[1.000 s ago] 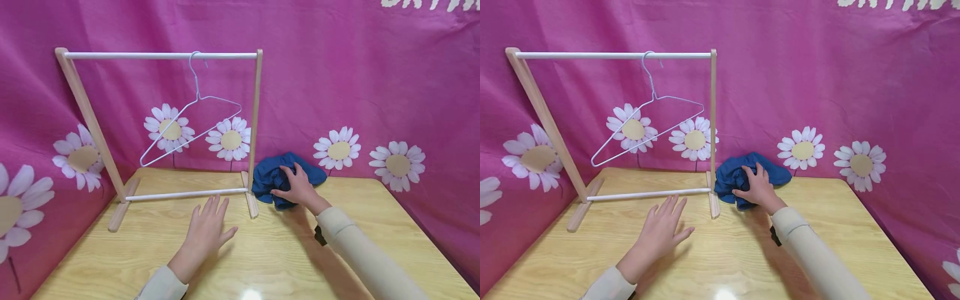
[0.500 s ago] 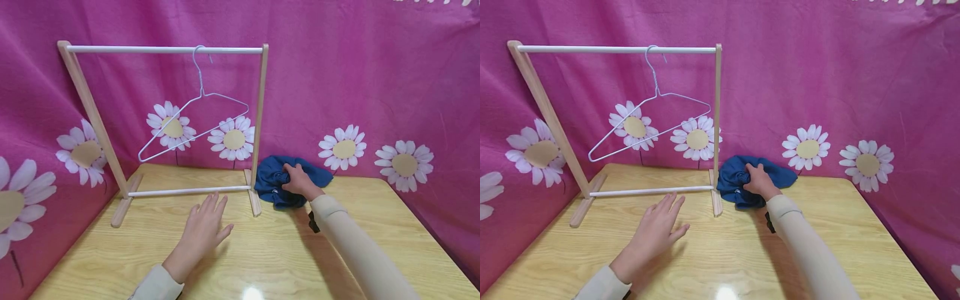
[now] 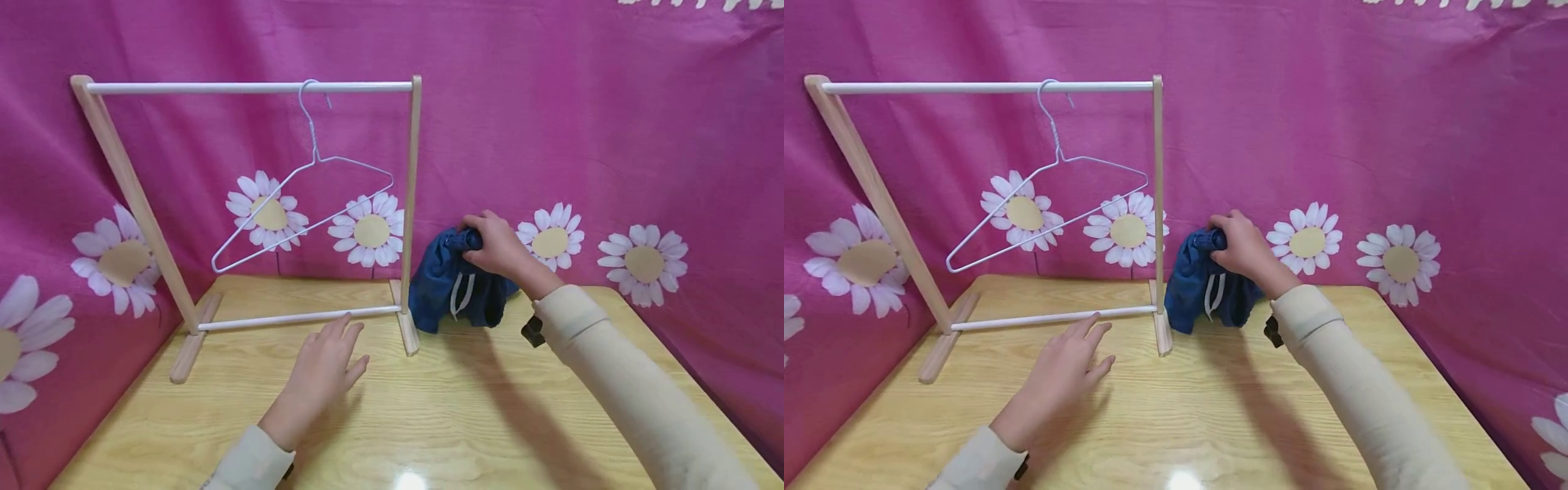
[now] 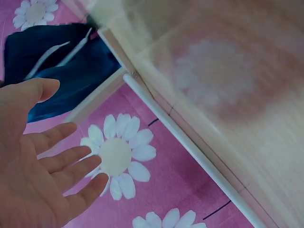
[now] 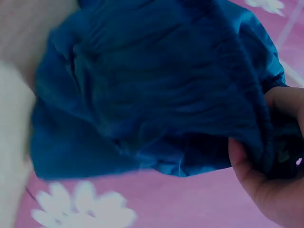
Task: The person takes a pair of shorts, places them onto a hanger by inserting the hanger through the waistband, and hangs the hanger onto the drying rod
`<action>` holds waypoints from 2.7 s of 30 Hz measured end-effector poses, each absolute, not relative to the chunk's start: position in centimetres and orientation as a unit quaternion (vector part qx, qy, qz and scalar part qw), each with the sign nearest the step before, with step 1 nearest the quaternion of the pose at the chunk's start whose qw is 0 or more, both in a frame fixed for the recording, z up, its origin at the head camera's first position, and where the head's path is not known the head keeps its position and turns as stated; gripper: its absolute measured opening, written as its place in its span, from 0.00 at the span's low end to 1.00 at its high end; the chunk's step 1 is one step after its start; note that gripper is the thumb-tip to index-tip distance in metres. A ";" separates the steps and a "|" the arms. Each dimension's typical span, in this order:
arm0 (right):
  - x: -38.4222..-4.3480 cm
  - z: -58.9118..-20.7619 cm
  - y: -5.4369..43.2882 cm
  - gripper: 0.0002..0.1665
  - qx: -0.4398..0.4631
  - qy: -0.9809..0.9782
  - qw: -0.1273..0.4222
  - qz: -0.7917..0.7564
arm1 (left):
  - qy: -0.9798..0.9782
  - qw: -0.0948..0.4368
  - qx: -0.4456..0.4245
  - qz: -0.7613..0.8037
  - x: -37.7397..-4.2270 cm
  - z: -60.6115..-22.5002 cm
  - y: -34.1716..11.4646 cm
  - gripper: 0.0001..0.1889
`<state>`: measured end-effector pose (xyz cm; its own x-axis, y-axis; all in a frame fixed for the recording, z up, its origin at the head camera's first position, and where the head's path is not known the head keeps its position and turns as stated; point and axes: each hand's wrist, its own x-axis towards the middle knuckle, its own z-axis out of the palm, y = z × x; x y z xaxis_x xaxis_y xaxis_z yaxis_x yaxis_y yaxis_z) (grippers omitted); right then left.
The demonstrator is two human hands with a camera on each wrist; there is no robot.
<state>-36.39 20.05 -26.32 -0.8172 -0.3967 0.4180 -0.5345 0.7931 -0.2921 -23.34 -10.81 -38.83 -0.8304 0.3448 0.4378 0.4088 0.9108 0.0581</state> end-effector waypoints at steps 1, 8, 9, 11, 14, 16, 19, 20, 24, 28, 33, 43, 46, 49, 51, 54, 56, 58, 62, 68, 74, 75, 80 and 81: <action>-36.0 -25.3 19.9 0.20 0.253 -0.930 0.174 0.203 | -0.953 0.216 -0.196 -0.078 -23.5 -38.8 -11.0 0.27; -33.2 -19.7 19.3 0.19 0.278 -0.906 0.238 0.214 | -0.950 0.223 -0.195 -0.102 -24.0 -38.0 -11.8 0.26; -32.8 -19.0 19.2 0.20 0.279 -0.902 0.244 0.221 | -0.950 0.221 -0.194 -0.106 -24.0 -37.8 -11.8 0.26; -32.0 -18.0 19.0 0.23 0.278 -0.895 0.254 0.238 | -0.951 0.217 -0.192 -0.109 -24.1 -37.7 -11.8 0.27; -30.8 -17.1 18.6 0.28 0.276 -0.890 0.253 0.259 | -0.955 0.207 -0.181 -0.114 -24.2 -37.5 -11.9 0.28; -30.3 -17.0 18.3 0.28 0.280 -0.887 0.252 0.268 | -0.956 0.203 -0.174 -0.119 -24.2 -37.4 -12.0 0.29; -29.7 -17.7 17.7 0.26 0.300 -0.882 0.239 0.273 | -0.956 0.206 -0.170 -0.122 -24.2 -37.4 -12.3 0.29; -29.6 -18.1 17.5 0.25 0.308 -0.881 0.236 0.272 | -0.955 0.210 -0.170 -0.124 -24.3 -37.4 -12.4 0.29; -29.8 -20.7 16.6 0.25 0.339 -0.876 0.210 0.270 | -0.949 0.228 -0.171 -0.132 -24.3 -37.4 -12.7 0.27; -30.4 -24.4 15.6 0.28 0.359 -0.875 0.173 0.276 | -0.945 0.237 -0.164 -0.155 -24.2 -37.4 -12.8 0.30; -31.0 -29.0 14.2 0.32 0.378 -0.865 0.142 0.298 | -0.927 0.258 -0.189 -0.197 -23.9 -37.1 -12.6 0.33; -31.2 -33.4 12.3 0.31 0.377 -0.867 0.084 0.315 | -0.908 0.249 -0.268 -0.206 -23.6 -37.0 -10.0 0.31; -31.1 -33.8 12.6 0.30 0.364 -0.872 0.078 0.319 | -0.910 0.233 -0.293 -0.179 -24.1 -37.3 -8.7 0.31; -30.9 -34.0 12.8 0.29 0.365 -0.870 0.077 0.320 | -0.911 0.239 -0.298 -0.152 -24.4 -37.7 -7.7 0.27; -30.7 -34.2 12.8 0.29 0.372 -0.866 0.076 0.324 | -0.910 0.250 -0.296 -0.145 -24.3 -37.8 -7.4 0.20; -30.6 -34.3 12.8 0.30 0.379 -0.862 0.067 0.330 | -0.905 0.264 -0.294 -0.155 -24.2 -37.7 -7.4 0.11; -30.5 -34.3 13.0 0.31 0.381 -0.859 0.060 0.337 | -0.902 0.269 -0.292 -0.168 -24.1 -37.6 -7.4 0.10; -30.5 -34.4 13.2 0.32 0.382 -0.856 0.052 0.344 | -0.900 0.272 -0.288 -0.181 -24.0 -37.5 -7.4 0.10; -30.3 -34.5 13.5 0.33 0.377 -0.853 0.040 0.358 | -0.896 0.274 -0.279 -0.209 -24.1 -37.3 -7.4 0.12; -29.9 -34.9 13.8 0.36 0.382 -0.846 0.017 0.371 | -0.872 0.307 -0.260 -0.277 -24.5 -37.4 -7.5 0.18; -30.0 -35.4 13.6 0.39 0.398 -0.846 0.046 0.352 | -0.833 0.338 -0.250 -0.358 -25.1 -36.7 -7.8 0.19; -30.1 -35.5 13.5 0.38 0.398 -0.849 0.057 0.343 | -0.829 0.341 -0.251 -0.366 -25.3 -36.5 -7.9 0.19; -30.1 -35.6 13.4 0.37 0.364 -0.874 0.088 0.309 | -0.819 0.341 -0.239 -0.395 -25.9 -35.8 -8.9 0.15; -30.2 -35.5 13.4 0.36 0.355 -0.878 0.091 0.308 | -0.820 0.335 -0.232 -0.401 -26.0 -35.7 -9.1 0.14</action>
<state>-30.18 13.42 -35.54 -0.7319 -0.5667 0.3784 -0.6789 0.5582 -0.4771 -25.97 -9.11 -35.72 -0.6670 0.1121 0.7366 0.6503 0.5701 0.5021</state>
